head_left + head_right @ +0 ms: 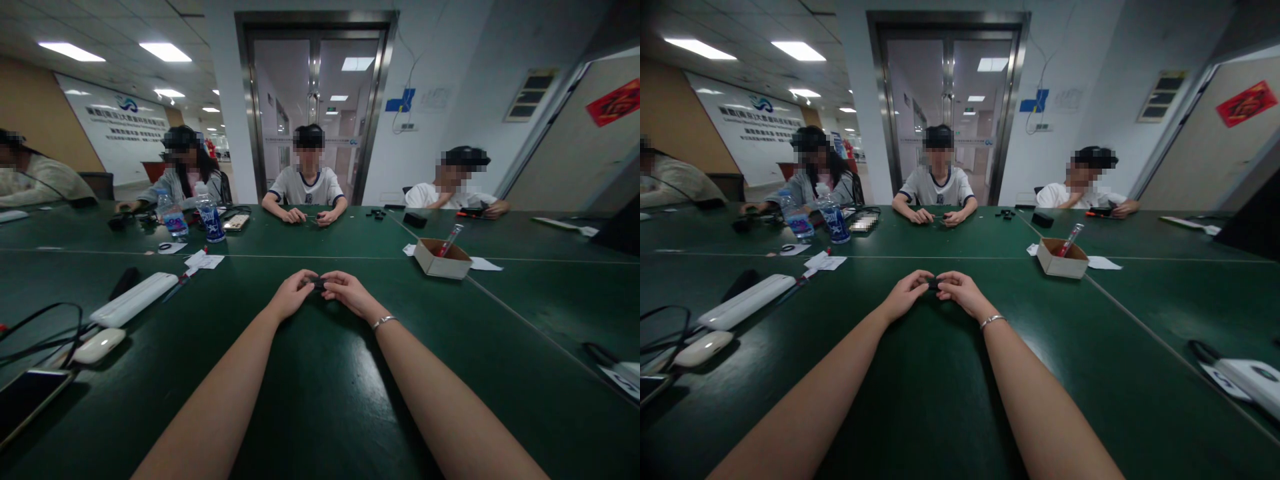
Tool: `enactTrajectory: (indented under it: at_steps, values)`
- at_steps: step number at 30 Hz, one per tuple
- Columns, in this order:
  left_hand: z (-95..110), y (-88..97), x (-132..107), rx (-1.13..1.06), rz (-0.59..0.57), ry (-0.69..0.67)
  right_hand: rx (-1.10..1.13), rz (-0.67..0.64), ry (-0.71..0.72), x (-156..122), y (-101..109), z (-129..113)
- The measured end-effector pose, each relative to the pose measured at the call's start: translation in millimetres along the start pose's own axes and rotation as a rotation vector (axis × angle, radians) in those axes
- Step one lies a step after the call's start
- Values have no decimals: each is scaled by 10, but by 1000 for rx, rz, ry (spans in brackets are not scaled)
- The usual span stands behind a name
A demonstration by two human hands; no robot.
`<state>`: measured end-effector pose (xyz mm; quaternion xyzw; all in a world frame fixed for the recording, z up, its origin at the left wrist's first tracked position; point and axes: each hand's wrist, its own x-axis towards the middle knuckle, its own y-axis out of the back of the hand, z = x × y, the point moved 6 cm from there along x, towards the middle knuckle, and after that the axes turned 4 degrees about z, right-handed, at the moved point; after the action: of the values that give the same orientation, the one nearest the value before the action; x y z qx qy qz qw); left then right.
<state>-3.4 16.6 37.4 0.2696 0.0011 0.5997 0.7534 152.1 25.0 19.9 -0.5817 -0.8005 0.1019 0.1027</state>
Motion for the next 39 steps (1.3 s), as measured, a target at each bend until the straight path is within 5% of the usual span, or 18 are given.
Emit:
enactTrajectory:
  at_steps: [12,16,21,39]
  values:
    - [-10,-27,-12,18,-43,14,16,5,12,8,12,2]
    - [21,35,-6,32,62,-17,4,0,10,4,8,3]
    - [-30,-20,0,-42,-16,39,-6,-6,13,7,6,8]
    - [-16,-6,-8,-54,3,50,3,1,-1,3,9,6]
